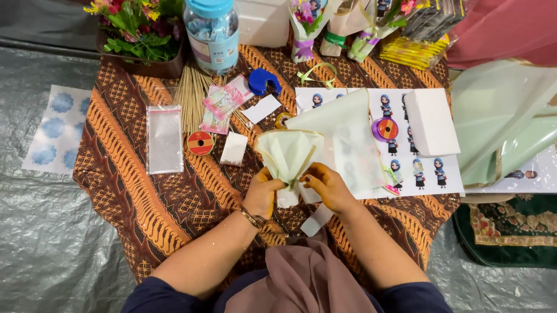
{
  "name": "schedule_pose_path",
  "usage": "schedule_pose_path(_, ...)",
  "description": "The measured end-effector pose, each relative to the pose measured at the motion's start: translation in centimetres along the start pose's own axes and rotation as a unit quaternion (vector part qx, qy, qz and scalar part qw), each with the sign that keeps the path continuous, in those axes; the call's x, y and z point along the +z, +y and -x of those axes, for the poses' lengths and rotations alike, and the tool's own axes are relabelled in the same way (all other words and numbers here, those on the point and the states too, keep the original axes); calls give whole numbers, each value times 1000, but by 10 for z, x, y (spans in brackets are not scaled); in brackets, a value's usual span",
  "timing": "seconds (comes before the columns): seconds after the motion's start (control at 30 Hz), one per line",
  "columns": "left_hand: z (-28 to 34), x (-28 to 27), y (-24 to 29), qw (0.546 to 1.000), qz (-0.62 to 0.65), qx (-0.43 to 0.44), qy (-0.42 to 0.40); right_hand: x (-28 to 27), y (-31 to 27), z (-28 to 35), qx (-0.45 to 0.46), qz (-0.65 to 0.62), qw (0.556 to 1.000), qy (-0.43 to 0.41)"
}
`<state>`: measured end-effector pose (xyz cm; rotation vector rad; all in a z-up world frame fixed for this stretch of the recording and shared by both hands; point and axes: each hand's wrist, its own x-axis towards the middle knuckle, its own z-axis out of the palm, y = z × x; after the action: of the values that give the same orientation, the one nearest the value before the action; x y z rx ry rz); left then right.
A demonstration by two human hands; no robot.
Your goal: Assembling and wrapping a small decorative bouquet using paper, tape, and stickers
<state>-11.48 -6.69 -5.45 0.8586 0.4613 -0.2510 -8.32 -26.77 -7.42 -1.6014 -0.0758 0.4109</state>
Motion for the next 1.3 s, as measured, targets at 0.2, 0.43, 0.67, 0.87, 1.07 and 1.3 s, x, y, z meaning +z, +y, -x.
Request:
schedule_pose_path(0.2, -30, -2, -20, 997, 28, 58, -45, 33, -18, 15, -36, 41, 998, 6)
schedule_pose_path(0.43, 6, 36, 118, 969, -56, 81, -227, 6, -76, 3, -95, -77, 992, -20)
schedule_pose_path(0.67, -9, 0, 150, 936, -224, 151, -224, -16, -47, -13, -49, 6, 990, -130)
schedule_pose_path(0.87, -39, -16, 120, 942, -270, 96, -175, -12, -57, -15, -28, 47, 983, -173)
schedule_pose_path(1.07, -33, -10, 127, 947, -271, 84, -153, -3, -63, -13, -28, 24, 976, -213)
schedule_pose_path(1.3, -35, -19, 127, 930, -240, 127, -246, -7, -87, -11, -81, 10, 960, -268)
